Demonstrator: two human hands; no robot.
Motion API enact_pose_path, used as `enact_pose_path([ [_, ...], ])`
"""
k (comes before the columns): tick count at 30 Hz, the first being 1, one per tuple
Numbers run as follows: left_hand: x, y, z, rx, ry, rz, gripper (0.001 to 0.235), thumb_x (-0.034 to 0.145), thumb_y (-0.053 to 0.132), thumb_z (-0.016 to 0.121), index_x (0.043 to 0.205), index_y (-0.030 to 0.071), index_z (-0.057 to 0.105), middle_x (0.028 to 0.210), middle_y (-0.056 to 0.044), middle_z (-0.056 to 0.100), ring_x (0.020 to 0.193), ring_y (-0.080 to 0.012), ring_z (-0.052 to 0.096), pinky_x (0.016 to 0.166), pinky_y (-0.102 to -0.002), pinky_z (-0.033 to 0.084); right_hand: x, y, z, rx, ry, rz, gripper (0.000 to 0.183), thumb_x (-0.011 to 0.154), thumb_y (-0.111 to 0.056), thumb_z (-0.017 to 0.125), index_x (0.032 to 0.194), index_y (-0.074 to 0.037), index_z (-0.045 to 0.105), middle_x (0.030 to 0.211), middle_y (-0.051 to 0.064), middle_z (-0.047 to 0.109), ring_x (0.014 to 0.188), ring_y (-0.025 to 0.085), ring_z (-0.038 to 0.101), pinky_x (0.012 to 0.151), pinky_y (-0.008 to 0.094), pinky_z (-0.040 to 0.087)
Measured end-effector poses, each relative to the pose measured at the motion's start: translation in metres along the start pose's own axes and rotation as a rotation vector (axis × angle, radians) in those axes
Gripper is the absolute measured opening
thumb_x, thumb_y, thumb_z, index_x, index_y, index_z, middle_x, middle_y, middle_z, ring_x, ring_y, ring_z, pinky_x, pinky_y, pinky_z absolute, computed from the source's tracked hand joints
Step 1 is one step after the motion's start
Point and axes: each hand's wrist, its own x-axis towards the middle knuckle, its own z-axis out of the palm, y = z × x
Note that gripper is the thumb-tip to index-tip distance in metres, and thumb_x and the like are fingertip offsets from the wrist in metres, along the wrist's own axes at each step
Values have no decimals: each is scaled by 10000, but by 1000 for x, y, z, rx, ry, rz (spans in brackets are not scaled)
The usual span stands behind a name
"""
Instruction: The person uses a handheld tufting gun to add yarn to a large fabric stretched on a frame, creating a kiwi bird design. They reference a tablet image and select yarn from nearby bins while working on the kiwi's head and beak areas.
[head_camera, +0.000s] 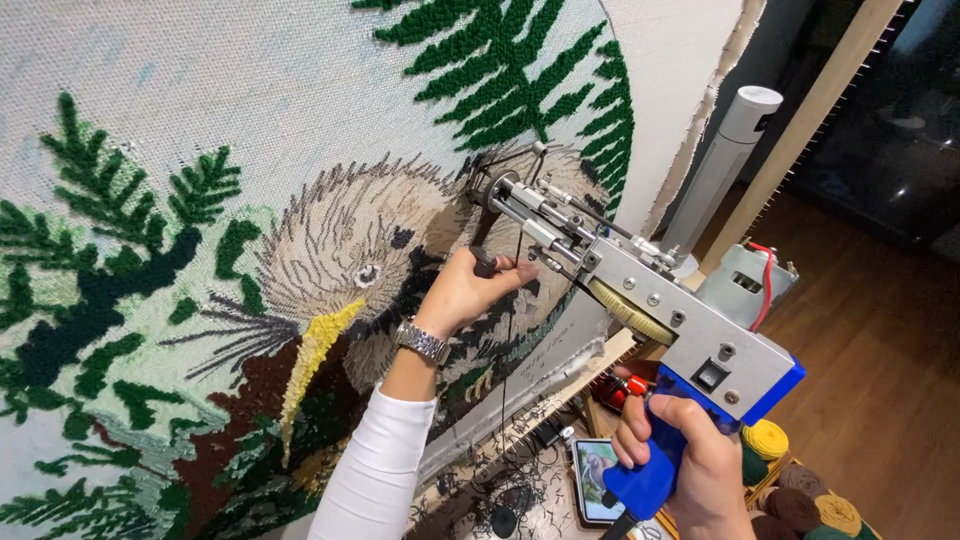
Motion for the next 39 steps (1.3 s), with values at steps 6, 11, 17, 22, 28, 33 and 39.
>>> enact_pose_path([
  [6,-8,11,-19,156,83,3,337,884,554,758,833,221,775,594,103,509,532,-72,383,589,-260,339,-1,2,33,47,36,16,546,932,-174,541,1331,195,598,631,107,458,464,195,402,430,360,373],
  [11,-7,14,-19,123,59,-80,325,875,488,777,1022,199,801,706,72,656,508,-58,407,509,-235,354,6,12,15,59,91,50,296,951,-185,522,1035,84,611,633,121,438,456,224,392,469,407,363],
  [17,-2,15,-17,126,61,-48,221,948,433,772,848,248,704,661,91,607,469,-42,320,467,-234,257,6,2,22,85,103,52,288,919,-162,521,1054,66,632,621,105,436,456,214,388,454,384,360],
  [22,-1,29,-14,117,67,-60,510,851,521,754,1258,213,774,504,114,431,399,-38,267,428,-231,217,9,-8,17,89,83,45,340,943,-188,498,1129,76,605,634,94,428,466,206,379,460,384,339],
  [28,8,36,-10,106,111,14,590,765,589,729,1162,160,808,973,5,799,580,-90,551,605,-245,422,21,-17,0,34,37,20,253,950,-184,488,1004,57,542,651,86,393,472,208,364,488,396,343],
  [33,17,37,-7,79,96,-61,636,763,619,743,1276,244,763,672,116,551,453,-32,278,456,-216,240,26,-23,-2,-76,15,16,347,950,-200,478,1019,133,542,665,112,398,494,231,382,517,429,360],
  [39,32,24,5,-313,-195,102,934,813,469,734,1596,57,434,881,-67,748,499,-81,596,446,-200,410,32,-19,-45,-101,-70,-5,319,928,-192,500,669,-22,427,661,138,412,496,241,393,528,452,322],
])
